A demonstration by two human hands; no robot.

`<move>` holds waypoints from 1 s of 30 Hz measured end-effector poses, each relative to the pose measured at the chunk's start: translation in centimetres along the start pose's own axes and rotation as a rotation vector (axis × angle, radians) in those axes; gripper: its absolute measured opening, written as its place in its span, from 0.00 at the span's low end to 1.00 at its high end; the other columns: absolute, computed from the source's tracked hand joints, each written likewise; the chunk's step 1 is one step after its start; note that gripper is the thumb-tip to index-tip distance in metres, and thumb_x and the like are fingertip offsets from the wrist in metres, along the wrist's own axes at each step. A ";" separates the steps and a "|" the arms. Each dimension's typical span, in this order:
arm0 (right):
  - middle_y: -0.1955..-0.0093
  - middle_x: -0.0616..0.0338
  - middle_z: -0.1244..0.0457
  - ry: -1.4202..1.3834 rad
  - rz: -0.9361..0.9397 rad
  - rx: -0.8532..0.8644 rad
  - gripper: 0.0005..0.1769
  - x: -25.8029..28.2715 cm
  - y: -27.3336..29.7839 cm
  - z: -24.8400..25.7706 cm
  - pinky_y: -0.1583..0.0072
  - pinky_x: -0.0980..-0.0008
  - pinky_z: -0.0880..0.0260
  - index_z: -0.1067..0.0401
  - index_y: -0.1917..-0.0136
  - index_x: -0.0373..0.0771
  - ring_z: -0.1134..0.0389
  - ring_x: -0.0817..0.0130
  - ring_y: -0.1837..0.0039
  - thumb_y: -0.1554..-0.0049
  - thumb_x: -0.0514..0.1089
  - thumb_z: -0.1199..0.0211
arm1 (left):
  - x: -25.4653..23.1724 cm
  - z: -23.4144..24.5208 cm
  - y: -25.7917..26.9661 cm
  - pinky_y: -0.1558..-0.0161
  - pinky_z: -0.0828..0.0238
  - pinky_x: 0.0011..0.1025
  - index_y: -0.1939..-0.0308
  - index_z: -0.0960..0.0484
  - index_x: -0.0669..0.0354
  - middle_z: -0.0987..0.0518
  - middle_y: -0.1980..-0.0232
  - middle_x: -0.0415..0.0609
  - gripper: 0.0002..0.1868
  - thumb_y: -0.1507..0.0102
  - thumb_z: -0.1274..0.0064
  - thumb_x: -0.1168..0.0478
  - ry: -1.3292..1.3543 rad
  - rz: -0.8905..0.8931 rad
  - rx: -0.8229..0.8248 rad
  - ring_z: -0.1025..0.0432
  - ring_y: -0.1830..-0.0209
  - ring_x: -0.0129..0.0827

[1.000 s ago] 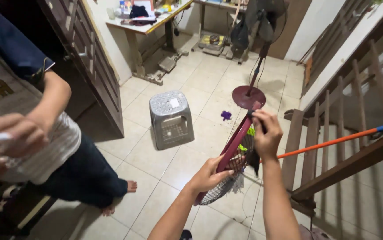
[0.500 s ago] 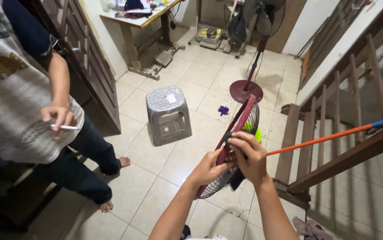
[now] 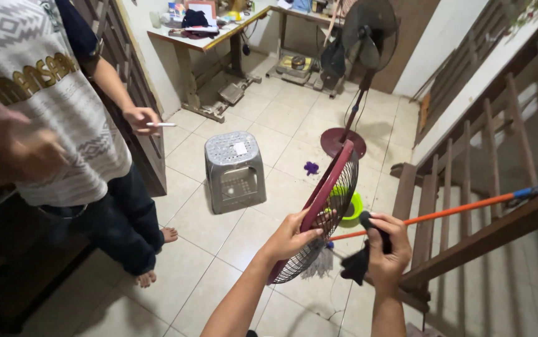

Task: The person wipes the front grille of a standing fan with a dark cloth, moving around the room to clean different sections. They then wipe the fan blades and the rear grille area before placing the front grille back onto the fan.

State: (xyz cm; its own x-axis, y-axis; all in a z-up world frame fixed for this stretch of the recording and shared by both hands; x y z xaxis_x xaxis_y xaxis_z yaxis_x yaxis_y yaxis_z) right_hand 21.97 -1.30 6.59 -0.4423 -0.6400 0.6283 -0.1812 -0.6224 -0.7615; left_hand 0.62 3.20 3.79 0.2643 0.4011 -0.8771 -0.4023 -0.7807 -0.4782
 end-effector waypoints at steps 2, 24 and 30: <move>0.41 0.53 0.33 0.023 0.013 -0.040 0.06 0.1 -0.4 0.3 0.35 0.68 0.32 0.27 0.46 0.36 0.31 0.63 0.39 0.38 0.36 0.36 | 0.3 -0.2 0.2 0.45 0.29 0.26 0.29 0.31 0.69 0.19 0.47 0.48 0.27 0.33 0.48 0.72 -0.007 0.069 -0.005 0.28 0.51 0.23; 0.41 0.50 0.32 0.255 0.232 0.011 0.07 -0.9 -10.3 -5.5 0.36 0.61 0.30 0.25 0.45 0.34 0.30 0.55 0.38 0.37 0.32 0.35 | -0.4 -0.6 0.1 0.52 0.25 0.29 0.31 0.28 0.69 0.19 0.52 0.49 0.25 0.33 0.45 0.72 -0.134 -0.068 0.068 0.29 0.57 0.26; 0.43 0.50 0.31 0.249 0.165 0.011 0.05 -6.7 -12.3 -5.9 0.37 0.62 0.31 0.24 0.45 0.33 0.29 0.56 0.40 0.35 0.33 0.34 | -0.9 -0.7 1.7 0.52 0.25 0.27 0.29 0.29 0.66 0.21 0.53 0.45 0.26 0.33 0.50 0.72 0.045 0.056 0.146 0.27 0.57 0.24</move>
State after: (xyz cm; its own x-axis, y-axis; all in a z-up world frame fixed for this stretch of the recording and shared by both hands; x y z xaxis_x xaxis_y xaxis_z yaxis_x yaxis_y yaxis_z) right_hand 21.97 13.32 10.77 -0.6671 -0.6038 0.4363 -0.0794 -0.5247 -0.8476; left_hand 0.26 1.15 3.80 0.2754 0.3343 -0.9014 -0.5401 -0.7219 -0.4327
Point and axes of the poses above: each hand's wrist, its own y-axis away from the middle knuckle, its own z-axis out of the back of the hand, x = y × z, the point moved 1 cm from there along -y, towards the middle knuckle
